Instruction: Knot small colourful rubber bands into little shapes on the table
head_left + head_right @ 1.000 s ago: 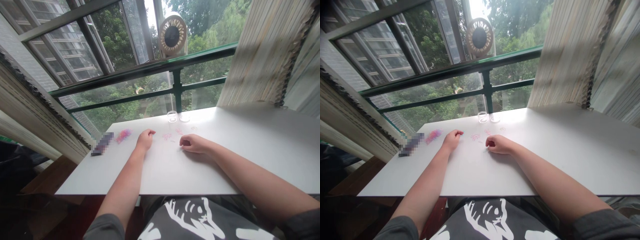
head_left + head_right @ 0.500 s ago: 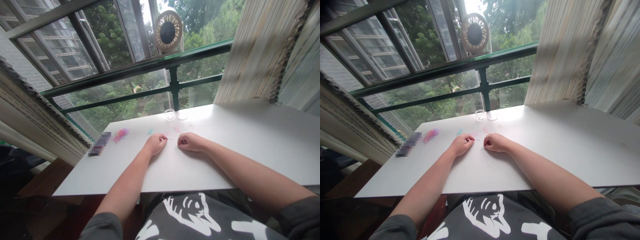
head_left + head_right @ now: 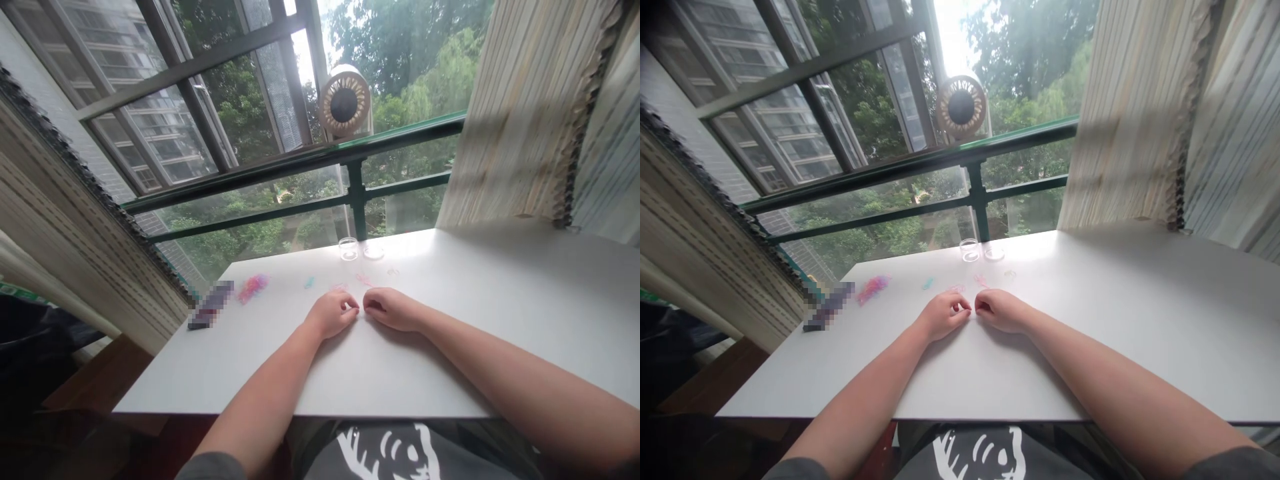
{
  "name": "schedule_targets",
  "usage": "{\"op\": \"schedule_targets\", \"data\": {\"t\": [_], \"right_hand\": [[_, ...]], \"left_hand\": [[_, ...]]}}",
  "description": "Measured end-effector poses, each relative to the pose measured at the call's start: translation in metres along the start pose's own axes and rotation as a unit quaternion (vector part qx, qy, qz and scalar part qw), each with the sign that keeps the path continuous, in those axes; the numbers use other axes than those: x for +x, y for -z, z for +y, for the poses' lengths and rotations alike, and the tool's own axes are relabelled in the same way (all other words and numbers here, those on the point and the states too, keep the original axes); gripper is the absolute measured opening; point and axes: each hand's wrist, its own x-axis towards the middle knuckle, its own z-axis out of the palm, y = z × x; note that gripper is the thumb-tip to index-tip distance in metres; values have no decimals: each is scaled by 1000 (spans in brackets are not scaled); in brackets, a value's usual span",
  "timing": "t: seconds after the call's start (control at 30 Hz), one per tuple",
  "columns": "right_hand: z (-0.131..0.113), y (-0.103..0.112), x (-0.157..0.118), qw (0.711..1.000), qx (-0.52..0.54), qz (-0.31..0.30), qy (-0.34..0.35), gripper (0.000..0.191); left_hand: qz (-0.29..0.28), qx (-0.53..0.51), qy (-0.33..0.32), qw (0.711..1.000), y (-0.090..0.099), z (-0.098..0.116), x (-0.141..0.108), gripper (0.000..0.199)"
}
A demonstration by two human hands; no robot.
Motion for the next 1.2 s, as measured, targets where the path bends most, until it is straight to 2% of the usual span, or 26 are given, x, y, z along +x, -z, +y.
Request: {"op": "schedule_targets", "data": {"t": [0.13,0.2,0.3,0.43,0.83,1.1,1.2], "right_hand": [[0,1,0,999,42,9,-26,11],[0,2,0,998,57,10,-36,11],[1,3,-1,997,66,6,-47,10],[1,4,0,997,65,5,-46,9],[2,5,-1,996,70,2,-47,11],[4,3,-1,996,74,-6,-50,11],[6,2,-1,996,67,-11,-51,13]], "left_hand": [[51,10,44,998,11,-19,2,14],[99,30,105,989,23,-37,3,15],[164,68,211,961,41,-65,2,16],[176,76,288,938,50,-87,1,18],[180,73,296,935,39,-87,6,19],[185,62,248,949,37,-84,3,20],[202,56,246,946,43,-82,1,19]]}}
